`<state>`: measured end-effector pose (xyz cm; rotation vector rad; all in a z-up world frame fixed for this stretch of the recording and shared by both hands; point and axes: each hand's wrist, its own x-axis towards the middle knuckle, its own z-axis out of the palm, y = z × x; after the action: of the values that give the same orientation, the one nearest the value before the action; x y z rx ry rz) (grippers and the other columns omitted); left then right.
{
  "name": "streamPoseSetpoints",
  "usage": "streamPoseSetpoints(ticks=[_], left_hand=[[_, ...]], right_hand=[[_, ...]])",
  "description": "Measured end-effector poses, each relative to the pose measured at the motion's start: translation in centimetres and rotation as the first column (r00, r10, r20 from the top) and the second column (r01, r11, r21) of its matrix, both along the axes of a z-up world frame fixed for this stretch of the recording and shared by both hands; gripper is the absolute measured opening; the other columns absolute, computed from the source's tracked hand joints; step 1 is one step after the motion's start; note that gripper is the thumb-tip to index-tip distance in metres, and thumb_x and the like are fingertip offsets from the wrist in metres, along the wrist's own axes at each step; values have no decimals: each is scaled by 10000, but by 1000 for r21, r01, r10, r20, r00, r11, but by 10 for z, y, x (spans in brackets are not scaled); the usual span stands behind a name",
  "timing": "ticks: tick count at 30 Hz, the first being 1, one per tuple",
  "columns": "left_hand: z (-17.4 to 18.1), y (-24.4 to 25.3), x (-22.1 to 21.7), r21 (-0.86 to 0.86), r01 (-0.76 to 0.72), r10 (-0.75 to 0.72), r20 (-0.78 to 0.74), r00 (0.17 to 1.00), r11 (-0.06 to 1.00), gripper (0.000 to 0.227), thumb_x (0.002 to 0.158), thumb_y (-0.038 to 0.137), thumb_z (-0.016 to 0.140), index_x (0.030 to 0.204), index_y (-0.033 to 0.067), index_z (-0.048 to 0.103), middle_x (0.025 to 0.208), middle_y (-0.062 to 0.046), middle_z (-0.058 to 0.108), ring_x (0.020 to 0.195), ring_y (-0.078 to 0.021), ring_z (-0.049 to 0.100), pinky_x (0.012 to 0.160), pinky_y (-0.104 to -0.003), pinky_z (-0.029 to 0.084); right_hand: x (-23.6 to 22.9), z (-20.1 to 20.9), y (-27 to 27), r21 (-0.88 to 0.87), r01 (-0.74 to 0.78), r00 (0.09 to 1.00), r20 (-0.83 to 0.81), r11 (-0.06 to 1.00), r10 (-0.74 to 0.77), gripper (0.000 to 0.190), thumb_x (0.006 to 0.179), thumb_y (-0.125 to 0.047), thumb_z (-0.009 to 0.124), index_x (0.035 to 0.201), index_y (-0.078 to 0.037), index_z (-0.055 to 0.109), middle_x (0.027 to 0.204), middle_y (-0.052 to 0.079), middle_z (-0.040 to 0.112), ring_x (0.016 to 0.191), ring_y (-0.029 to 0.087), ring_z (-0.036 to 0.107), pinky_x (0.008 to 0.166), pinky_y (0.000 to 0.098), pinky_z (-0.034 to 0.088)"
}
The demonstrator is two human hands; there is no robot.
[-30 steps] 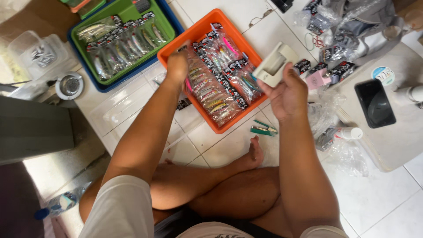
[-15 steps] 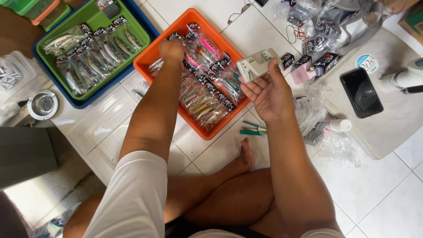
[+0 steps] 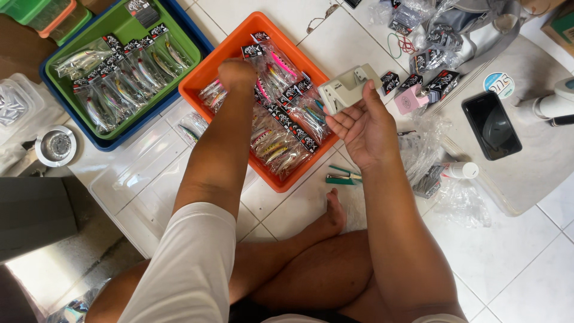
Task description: The person sorts through bins of fishing lures, selects individual packaged lures, and places them into a cardboard box.
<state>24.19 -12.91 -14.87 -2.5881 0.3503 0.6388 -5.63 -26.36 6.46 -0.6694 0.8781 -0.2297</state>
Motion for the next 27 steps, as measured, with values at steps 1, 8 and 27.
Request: streamPoseSetpoints(ticks=[1,8,27], left_hand=[[25,4,-17,2,-2,2,1,1000,1000,263,929,-57,633,826,172,711,798,64,616,668,-117,594,395,-257,442],[75,44,-54,-874,-485,472,-436,766,-21,298,841,119,676,1132,115,735,1002,-19,774,852,-152,721,716,-293,588],[119,271,-158,-926,-232,441,-82,894,297,207,878,154,748,1083,133,762,915,-102,758,954,-373,735,867,-432,561]], right_hand=[[0,0,-1,2,-2,1000,1,1000,2,467,801,-504,699,1108,-159,633,991,160,752,945,337,772,895,424,625],[-2,3,2,-27,30,999,11,999,-30,368,831,-415,721,1067,-142,646,787,78,659,660,216,666,733,399,623],[-2,-72,-10,-128,-160,947,259,979,188,433,890,-376,704,1249,-143,638,1233,93,765,1113,290,780,1056,561,630]])
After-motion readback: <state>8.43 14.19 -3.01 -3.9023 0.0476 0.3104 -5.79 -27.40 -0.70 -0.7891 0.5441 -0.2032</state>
